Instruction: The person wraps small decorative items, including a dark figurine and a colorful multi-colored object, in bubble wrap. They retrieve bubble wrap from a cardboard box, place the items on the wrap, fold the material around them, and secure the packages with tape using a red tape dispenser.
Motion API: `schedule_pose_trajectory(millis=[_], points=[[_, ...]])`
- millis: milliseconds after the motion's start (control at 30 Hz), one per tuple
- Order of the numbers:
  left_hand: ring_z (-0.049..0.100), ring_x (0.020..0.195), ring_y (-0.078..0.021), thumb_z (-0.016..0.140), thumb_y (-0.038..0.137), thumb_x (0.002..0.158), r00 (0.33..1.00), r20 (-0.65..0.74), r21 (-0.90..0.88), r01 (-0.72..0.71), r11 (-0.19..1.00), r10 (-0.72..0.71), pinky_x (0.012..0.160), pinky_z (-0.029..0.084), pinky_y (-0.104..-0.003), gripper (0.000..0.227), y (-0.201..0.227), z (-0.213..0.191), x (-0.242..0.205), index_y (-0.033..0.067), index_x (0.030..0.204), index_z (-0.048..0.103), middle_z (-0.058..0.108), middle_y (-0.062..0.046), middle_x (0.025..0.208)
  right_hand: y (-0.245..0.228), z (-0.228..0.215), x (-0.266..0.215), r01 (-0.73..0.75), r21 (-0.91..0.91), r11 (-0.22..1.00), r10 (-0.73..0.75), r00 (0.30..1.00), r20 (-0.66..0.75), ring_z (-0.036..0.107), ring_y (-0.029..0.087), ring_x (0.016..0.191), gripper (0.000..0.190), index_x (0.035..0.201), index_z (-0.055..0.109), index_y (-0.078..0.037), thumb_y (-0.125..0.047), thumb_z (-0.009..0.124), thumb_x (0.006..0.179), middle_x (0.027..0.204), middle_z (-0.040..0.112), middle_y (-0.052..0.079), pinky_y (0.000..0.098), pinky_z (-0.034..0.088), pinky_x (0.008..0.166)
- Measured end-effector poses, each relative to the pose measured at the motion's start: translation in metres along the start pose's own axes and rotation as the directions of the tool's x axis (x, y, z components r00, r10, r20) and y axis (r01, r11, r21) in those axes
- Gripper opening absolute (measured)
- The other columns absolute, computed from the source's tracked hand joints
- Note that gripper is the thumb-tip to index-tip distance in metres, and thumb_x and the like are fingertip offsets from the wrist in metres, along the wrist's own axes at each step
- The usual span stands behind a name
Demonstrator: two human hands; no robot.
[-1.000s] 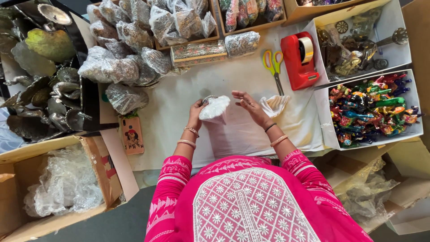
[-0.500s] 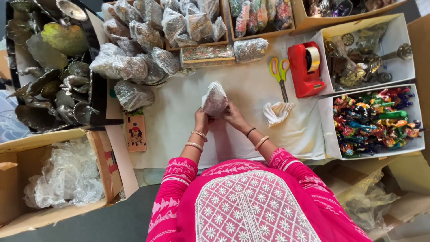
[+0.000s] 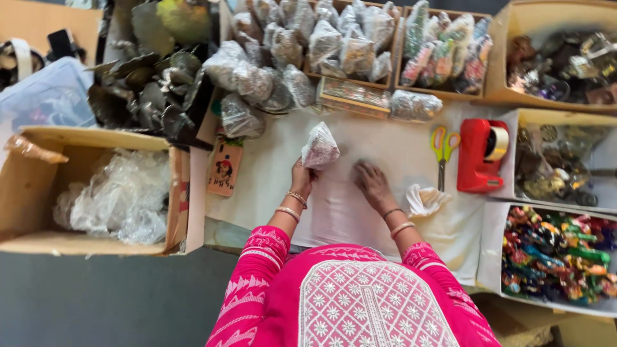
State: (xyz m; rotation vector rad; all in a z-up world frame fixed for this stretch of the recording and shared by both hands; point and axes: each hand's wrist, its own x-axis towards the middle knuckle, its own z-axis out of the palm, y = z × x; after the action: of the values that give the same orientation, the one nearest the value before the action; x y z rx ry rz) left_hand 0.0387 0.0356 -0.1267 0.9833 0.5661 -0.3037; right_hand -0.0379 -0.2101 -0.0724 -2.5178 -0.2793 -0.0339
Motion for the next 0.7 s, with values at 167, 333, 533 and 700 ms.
schedule_pose_trajectory(millis=[167,333,533,700], points=[[0.049,0.044,-0.0111,0.057,0.015,0.1,0.981,-0.137,-0.036,-0.143,0.989,0.137,0.039,0.036,-0.028,0.015,0.025,-0.047,0.043,0.0104,0.093,0.069,0.059,0.0,0.061,-0.002,-0.003,-0.005,0.149,-0.149,0.978,-0.145,0.989,0.038,0.045,0.029,0.139,0.057,0.148,0.049,-0.012,-0.031,0.062,0.096,0.152,0.05,0.011,0.0441,0.037,0.111],[0.05,0.041,-0.0143,0.055,0.016,0.1,0.951,-0.264,-0.027,-0.174,0.984,0.16,0.036,0.038,-0.031,0.017,0.048,-0.086,0.08,0.0084,0.089,0.066,0.059,-0.003,0.059,-0.007,-0.008,-0.002,0.147,-0.122,0.982,-0.148,0.989,0.004,0.046,0.029,0.139,0.053,0.145,0.052,-0.011,-0.028,0.062,0.096,0.151,0.051,0.01,0.0434,0.038,0.112],[0.052,0.043,-0.0147,0.058,0.018,0.098,0.926,-0.297,0.01,-0.239,0.971,0.231,0.037,0.04,-0.031,0.015,0.064,-0.096,0.098,0.0072,0.1,0.068,0.063,-0.003,0.066,-0.01,-0.011,-0.001,0.134,-0.12,0.984,-0.135,0.991,-0.006,0.047,0.029,0.137,0.05,0.143,0.054,-0.011,-0.025,0.063,0.096,0.149,0.052,0.011,0.0436,0.039,0.111],[0.057,0.044,-0.0147,0.059,0.024,0.099,0.914,-0.34,0.027,-0.225,0.974,0.221,0.037,0.042,-0.03,0.019,0.073,-0.09,0.1,0.0078,0.101,0.067,0.066,-0.005,0.07,-0.012,-0.013,0.0,0.104,-0.115,0.988,-0.103,0.995,0.014,0.047,0.029,0.137,0.049,0.142,0.055,-0.012,-0.025,0.063,0.096,0.149,0.052,0.01,0.0434,0.039,0.111]])
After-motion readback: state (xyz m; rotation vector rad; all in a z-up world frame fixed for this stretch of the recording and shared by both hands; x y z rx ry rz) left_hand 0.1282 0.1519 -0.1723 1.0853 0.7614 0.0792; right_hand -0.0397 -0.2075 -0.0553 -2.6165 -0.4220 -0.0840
